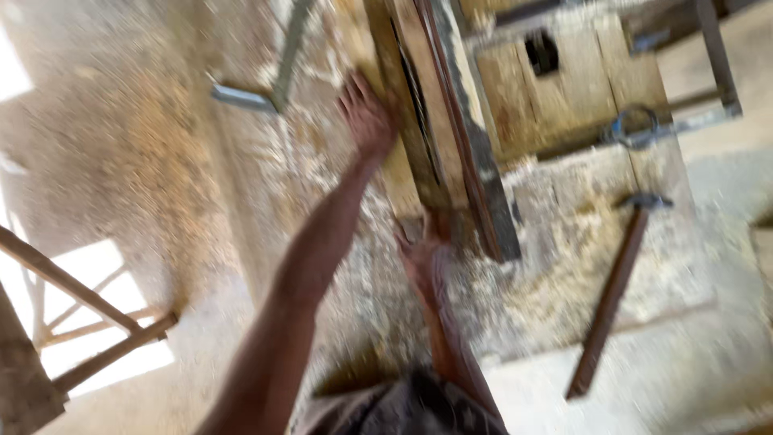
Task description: The person measures a wooden plank with a try square, marks it, and uses a hammer to split the plank along the marked line. They then retrieve a small block of wood, measure it, and place it on the workbench.
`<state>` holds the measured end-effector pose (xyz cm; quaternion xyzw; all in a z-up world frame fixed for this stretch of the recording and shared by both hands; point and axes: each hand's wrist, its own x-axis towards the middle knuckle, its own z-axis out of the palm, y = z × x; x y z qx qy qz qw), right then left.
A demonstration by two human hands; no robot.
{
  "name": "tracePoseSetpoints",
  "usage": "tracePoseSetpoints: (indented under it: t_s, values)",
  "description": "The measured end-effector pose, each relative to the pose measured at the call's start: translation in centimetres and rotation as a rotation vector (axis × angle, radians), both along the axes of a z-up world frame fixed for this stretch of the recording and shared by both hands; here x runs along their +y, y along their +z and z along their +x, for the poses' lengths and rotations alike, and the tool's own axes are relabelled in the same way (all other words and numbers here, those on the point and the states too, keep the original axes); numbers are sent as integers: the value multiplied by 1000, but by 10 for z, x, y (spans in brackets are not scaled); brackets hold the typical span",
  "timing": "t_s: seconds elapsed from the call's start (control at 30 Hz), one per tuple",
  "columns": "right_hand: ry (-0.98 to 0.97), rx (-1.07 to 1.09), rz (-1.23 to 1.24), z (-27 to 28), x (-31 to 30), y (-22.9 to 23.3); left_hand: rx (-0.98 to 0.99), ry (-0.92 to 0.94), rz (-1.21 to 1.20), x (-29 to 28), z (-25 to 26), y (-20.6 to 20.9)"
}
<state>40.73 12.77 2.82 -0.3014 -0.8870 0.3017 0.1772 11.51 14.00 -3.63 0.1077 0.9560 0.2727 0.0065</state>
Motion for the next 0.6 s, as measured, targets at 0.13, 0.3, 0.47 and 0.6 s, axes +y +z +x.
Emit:
tracePoseSetpoints:
  t_s: [0.13, 0.3, 0.47, 0.6]
  values:
    - [121, 463, -127, 56, 35, 42, 73, 28, -32, 3, -15, -23]
    - [-519, 70, 510, 182, 159, 55, 116, 45, -18, -7, -10, -44]
    - [-512, -234, 614, 226, 197, -2, 178, 7, -1, -4, -23, -47]
    - [-681, -333, 470, 250, 203, -25, 238, -27, 30, -7, -25, -60]
